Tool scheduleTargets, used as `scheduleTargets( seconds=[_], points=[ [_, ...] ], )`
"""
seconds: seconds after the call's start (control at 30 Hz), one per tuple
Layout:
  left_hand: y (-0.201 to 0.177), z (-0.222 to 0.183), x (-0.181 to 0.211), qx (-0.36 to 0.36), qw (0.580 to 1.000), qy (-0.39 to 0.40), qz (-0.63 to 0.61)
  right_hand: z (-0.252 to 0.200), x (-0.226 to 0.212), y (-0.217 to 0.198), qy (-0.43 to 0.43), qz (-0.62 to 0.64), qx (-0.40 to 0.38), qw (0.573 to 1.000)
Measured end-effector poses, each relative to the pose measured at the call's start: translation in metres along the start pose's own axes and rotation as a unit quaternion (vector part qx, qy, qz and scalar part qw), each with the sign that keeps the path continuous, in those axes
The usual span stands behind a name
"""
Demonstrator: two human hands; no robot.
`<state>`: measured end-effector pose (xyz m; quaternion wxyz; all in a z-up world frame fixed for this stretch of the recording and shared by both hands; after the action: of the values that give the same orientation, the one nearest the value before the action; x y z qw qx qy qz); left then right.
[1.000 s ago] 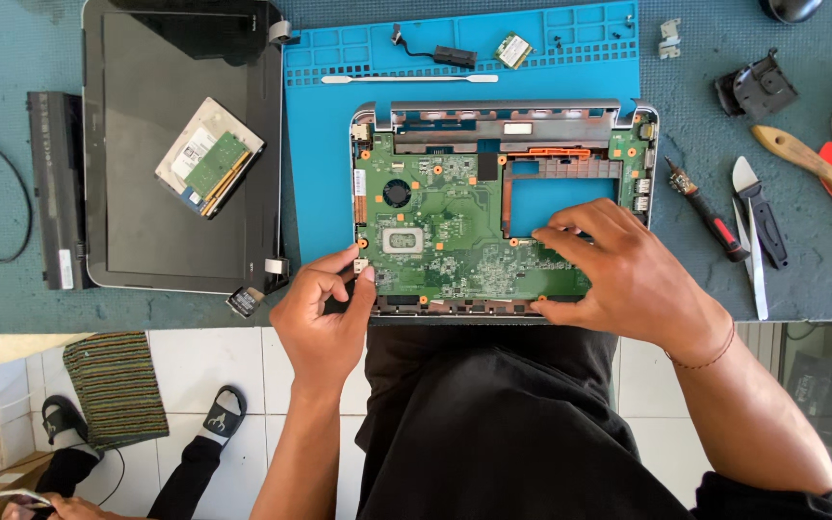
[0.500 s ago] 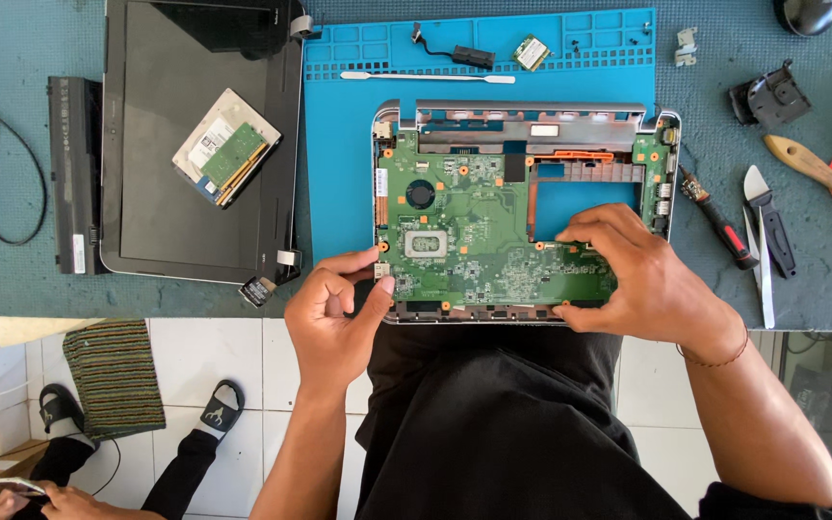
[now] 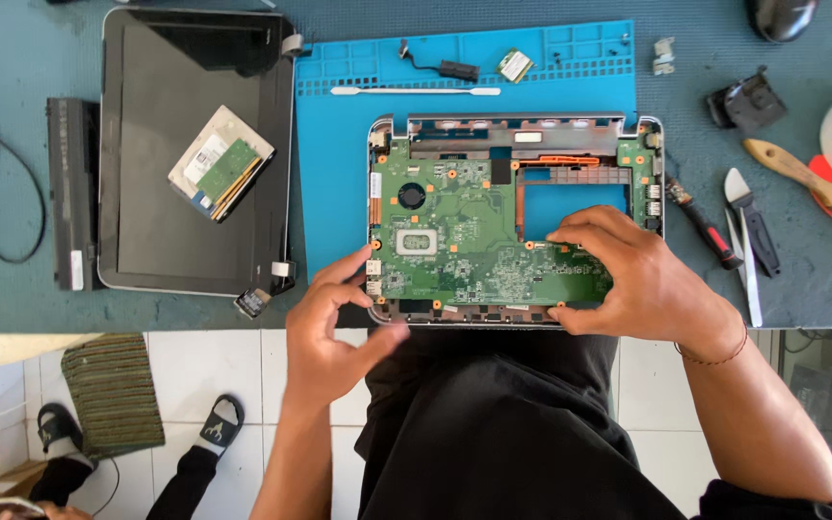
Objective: The person removes screws from a laptop motherboard using a screwdriver and a plastic spudger. They lift the motherboard out of the laptop chassis and place it on a blue mat. The person then uses a screwdriver to remove screws from the cooling fan and heatsink, detaching them from the board.
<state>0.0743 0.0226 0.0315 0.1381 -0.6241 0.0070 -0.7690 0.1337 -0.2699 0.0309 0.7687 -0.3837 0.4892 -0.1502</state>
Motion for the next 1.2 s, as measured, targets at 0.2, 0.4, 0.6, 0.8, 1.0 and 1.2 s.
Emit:
scheduleTargets(
  seconds=[0.2, 0.4, 0.6, 0.8, 1.0, 1.2],
  points=[
    [0.004, -0.004, 0.01, -0.022, 0.966, 0.196, 0.17, 0.004, 0.001, -0.006, 0.01, 0.048, 0.017, 0.999],
    [0.003, 0.0, 0.015, 0.007, 0.965, 0.22, 0.143, 0.005, -0.003, -0.014, 0.005, 0.07, 0.015, 0.997],
    [0.005, -0.001, 0.017, -0.052, 0.956, 0.246, 0.149, 0.006, -0.008, -0.019, -0.009, 0.013, -0.052, 0.999],
    [0.009, 0.0, 0.013, -0.096, 0.955, 0.218, 0.179, -0.008, 0.009, -0.004, -0.022, -0.013, -0.051, 0.998],
    [0.015, 0.024, 0.015, -0.172, 0.937, 0.151, 0.265, -0.01, 0.011, 0.003, -0.019, -0.023, -0.026, 0.999],
    [0.032, 0.105, -0.008, -0.115, 0.887, 0.201, 0.398, -0.011, 0.011, 0.004, -0.026, -0.007, -0.019, 0.999]
  ],
)
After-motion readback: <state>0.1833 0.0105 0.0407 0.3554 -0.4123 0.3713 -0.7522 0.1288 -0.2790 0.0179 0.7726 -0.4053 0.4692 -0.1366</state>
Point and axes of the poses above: each hand's wrist, its own z-axis towards the middle knuckle, its own y-axis out of the palm, x = y × z, the point moved 9 cm from there along z, towards the middle knuckle, and after that the axes turned 13 degrees about x, right-handed, at the moved point
